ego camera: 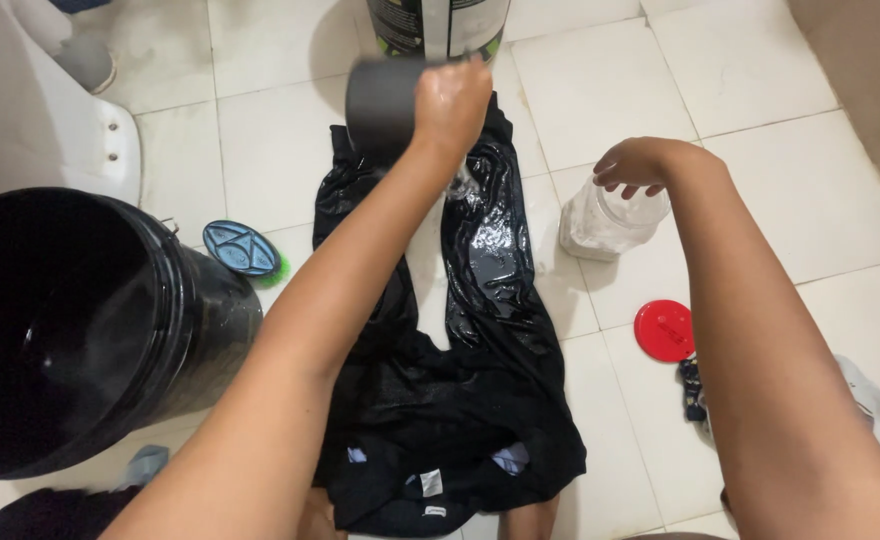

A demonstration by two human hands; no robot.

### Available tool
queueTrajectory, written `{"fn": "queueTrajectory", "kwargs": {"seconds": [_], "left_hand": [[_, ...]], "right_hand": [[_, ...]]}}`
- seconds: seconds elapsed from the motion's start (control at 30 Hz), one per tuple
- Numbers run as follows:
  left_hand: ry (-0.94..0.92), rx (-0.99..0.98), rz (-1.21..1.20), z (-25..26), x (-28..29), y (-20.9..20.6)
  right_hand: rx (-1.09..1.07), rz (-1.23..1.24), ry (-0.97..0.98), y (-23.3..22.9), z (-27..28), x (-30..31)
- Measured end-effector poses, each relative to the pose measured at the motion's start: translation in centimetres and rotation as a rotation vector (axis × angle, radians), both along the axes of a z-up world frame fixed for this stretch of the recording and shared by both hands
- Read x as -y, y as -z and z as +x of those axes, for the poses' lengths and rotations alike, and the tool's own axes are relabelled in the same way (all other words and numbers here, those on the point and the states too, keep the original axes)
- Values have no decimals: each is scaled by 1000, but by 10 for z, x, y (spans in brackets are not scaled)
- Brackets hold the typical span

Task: The person washes a pair of pants by wringing it out, spreading it on the floor, pouring water over it using a mug, applying detergent powder from a jar, and scrubbing the fabric with a brush.

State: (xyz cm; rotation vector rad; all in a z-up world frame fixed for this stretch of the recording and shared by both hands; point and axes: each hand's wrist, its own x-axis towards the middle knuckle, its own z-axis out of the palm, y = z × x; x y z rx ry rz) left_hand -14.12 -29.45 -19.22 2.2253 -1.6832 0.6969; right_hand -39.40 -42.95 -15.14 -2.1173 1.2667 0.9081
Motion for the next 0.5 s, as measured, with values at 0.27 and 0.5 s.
{"fn": "queueTrajectory", "kwargs": {"seconds": [0.27,0.5], "left_hand": [[-18,171,-196,13,10,-34],[6,18,-56,27,-25,-27]], "right_hand": [[12,-16,-36,2,-2,0],[6,-3,14,1,-11,10]]}}
